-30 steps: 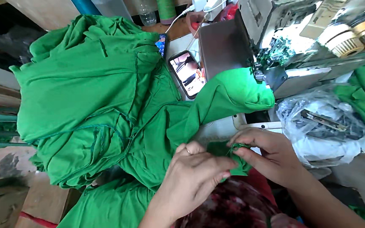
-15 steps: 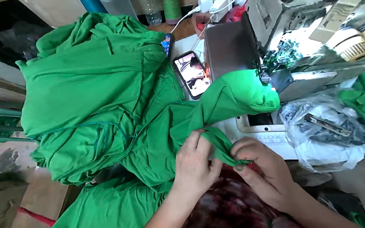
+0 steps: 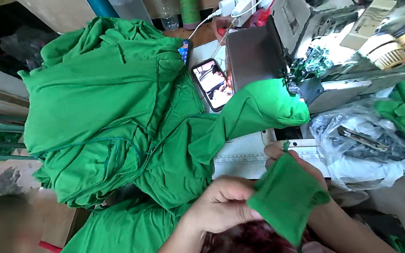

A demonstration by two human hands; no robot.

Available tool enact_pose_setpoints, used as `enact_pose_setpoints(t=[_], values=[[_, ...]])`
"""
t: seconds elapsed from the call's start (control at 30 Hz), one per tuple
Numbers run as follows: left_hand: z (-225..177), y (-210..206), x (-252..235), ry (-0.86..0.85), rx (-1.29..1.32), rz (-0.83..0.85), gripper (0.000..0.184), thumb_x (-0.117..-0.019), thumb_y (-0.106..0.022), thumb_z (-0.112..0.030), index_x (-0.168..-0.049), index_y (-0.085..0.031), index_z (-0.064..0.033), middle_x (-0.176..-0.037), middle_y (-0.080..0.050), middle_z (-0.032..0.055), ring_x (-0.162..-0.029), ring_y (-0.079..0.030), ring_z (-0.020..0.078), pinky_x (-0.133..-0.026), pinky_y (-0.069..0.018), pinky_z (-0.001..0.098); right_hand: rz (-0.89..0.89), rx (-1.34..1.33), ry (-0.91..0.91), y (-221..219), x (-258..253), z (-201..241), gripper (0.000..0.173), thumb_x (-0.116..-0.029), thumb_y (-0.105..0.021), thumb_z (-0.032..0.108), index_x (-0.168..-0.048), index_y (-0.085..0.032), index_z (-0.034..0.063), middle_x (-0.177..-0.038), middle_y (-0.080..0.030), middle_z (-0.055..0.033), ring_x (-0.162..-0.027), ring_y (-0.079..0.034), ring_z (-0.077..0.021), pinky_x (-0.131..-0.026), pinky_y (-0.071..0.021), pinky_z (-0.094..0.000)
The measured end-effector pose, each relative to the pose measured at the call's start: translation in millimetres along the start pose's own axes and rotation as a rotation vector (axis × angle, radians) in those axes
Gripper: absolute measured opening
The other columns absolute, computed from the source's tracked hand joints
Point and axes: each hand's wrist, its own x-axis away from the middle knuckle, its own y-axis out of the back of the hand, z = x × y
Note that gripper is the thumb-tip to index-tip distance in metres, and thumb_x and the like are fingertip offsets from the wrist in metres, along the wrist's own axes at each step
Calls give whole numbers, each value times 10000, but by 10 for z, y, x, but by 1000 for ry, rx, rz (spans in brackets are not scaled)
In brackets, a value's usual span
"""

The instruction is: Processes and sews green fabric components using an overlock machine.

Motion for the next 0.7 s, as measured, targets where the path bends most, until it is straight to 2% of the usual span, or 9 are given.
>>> enact_pose_setpoints(t=[0.1, 0.13, 0.2, 0.3, 0.37, 0.43, 0.5, 0.6, 0.7], values=[[134, -99, 42, 146, -48, 70, 343, -1066, -538, -298, -906, -635, -11, -923, -665, -16, -942, -593, -48, -851, -480, 159, 0, 206, 152, -28, -28, 73, 238, -1020, -578, 324, -1101, -723, 153, -972, -713, 59, -924, -679, -39, -811, -552, -183], [171, -108, 64, 152, -70, 24, 338, -1068, -538, -307, -981, -664, -6, -1013, -687, 7, -1020, -613, -10, -923, -497, 200, 7, 407, 213, 5, -19, 131, 207, -1005, -600, 356, -1035, -727, 195, -938, -695, 86, -918, -653, -29, -828, -518, -190], [159, -79, 64, 104, -40, -125, 308, -1055, -553, -345, -1233, -665, -121, -1145, -720, -54, -1067, -653, -11, -944, -536, 207, 54, 818, 279, 101, 30, 299, 195, -998, -616, 413, -1001, -744, 265, -1023, -725, 121, -1030, -657, -27, -1017, -485, -261], [-9, 100, -10, 109, 20, -132, 496, -998, -643, -393, -1433, -545, -175, -1101, -734, -94, -986, -666, -40, -883, -539, 170, 62, 1120, 358, 99, 90, 342, 156, -1000, -649, 360, -942, -707, 227, -873, -703, 152, -918, -661, 38, -1138, -432, -336], [-118, 144, -119, 229, -145, -8, 587, -955, -676, -481, -1386, -554, -101, -946, -662, -105, -851, -591, -71, -756, -487, 120, 50, 1185, 395, 43, 94, 263, 150, -990, -679, 288, -924, -693, 155, -793, -667, 135, -816, -627, 77, -1069, -472, -277], [-228, 118, -311, 277, -386, 40, 392, -969, -693, -366, -1187, -652, -42, -962, -694, -49, -889, -634, -50, -785, -535, 142, 4, 1213, 419, 0, 101, 220, 167, -992, -682, 264, -945, -697, 104, -806, -683, 102, -798, -621, 75, -953, -510, -202], [-368, 75, -580, 215, -666, -24, 221, -1001, -658, -256, -1025, -704, -41, -963, -700, -35, -920, -624, -51, -827, -517, 142, -90, 1220, 436, -44, 119, 262, 179, -1002, -663, 277, -1081, -731, 131, -927, -729, 119, -847, -644, 80, -819, -540, -129], [-526, 54, -1034, 24, -1065, -120, 170, -971, -661, -181, -953, -746, -35, -899, -673, -19, -849, -605, -34, -779, -503, 135, -275, 1197, 435, -146, 112, 452, 309, -956, -700, 250, -1260, -657, 214, -1002, -734, 168, -885, -679, 47, -812, -570, -158], [-411, 149, -1423, -93, -1325, -96, 116, -966, -675, -166, -970, -761, -88, -920, -656, 17, -853, -610, 48, -760, -501, 173, -460, 1117, 481, -113, 73, 620, 382, -889, -763, 128, -1241, -631, 195, -934, -747, 122, -826, -704, 1, -788, -597, -193]])
